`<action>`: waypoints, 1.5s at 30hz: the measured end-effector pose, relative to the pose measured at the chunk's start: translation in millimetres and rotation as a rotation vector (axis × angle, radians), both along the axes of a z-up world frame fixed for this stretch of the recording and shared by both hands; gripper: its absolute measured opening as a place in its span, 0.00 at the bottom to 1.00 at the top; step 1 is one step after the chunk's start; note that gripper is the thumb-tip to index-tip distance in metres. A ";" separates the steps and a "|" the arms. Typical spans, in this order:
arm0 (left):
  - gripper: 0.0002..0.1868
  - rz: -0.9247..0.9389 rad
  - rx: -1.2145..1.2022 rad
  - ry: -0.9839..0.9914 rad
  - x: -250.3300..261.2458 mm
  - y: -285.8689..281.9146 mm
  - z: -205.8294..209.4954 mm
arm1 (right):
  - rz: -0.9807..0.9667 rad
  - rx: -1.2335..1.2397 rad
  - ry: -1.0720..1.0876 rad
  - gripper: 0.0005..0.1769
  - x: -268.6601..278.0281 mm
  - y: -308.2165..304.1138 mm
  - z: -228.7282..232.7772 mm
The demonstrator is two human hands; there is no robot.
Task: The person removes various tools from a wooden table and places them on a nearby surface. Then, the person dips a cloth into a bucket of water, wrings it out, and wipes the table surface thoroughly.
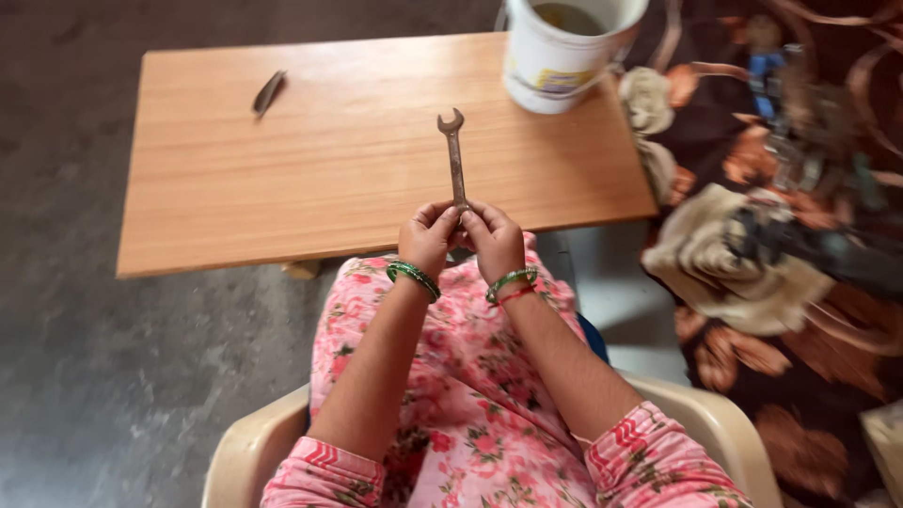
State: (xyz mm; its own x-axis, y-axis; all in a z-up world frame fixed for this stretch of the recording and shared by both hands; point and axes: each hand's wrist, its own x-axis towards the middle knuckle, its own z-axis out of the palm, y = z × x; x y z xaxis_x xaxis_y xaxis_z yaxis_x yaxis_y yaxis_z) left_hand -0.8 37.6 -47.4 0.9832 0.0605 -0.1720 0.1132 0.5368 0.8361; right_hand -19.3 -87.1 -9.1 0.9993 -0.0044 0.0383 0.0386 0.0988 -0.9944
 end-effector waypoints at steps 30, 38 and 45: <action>0.19 -0.016 0.938 -0.142 -16.5 -39.6 40.3 | -0.875 0.118 0.090 0.21 141.2 -471.4 40.4; 0.19 -0.077 0.982 -0.143 -5.4 -48.9 16.8 | -0.719 -0.244 -0.557 0.25 119.6 -282.0 29.4; 0.17 -0.015 1.095 -0.151 -6.6 -4.3 2.0 | -0.422 -0.392 -0.282 0.22 77.2 -42.8 -10.5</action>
State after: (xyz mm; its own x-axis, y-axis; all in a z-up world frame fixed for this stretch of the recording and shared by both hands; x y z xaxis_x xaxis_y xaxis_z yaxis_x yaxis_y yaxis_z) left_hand -7.3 33.3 -45.4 0.9915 0.0951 0.0892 -0.0295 -0.5025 0.8640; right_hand 57.9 -130.0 -19.6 0.8658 -0.3273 0.3784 0.2606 -0.3506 -0.8995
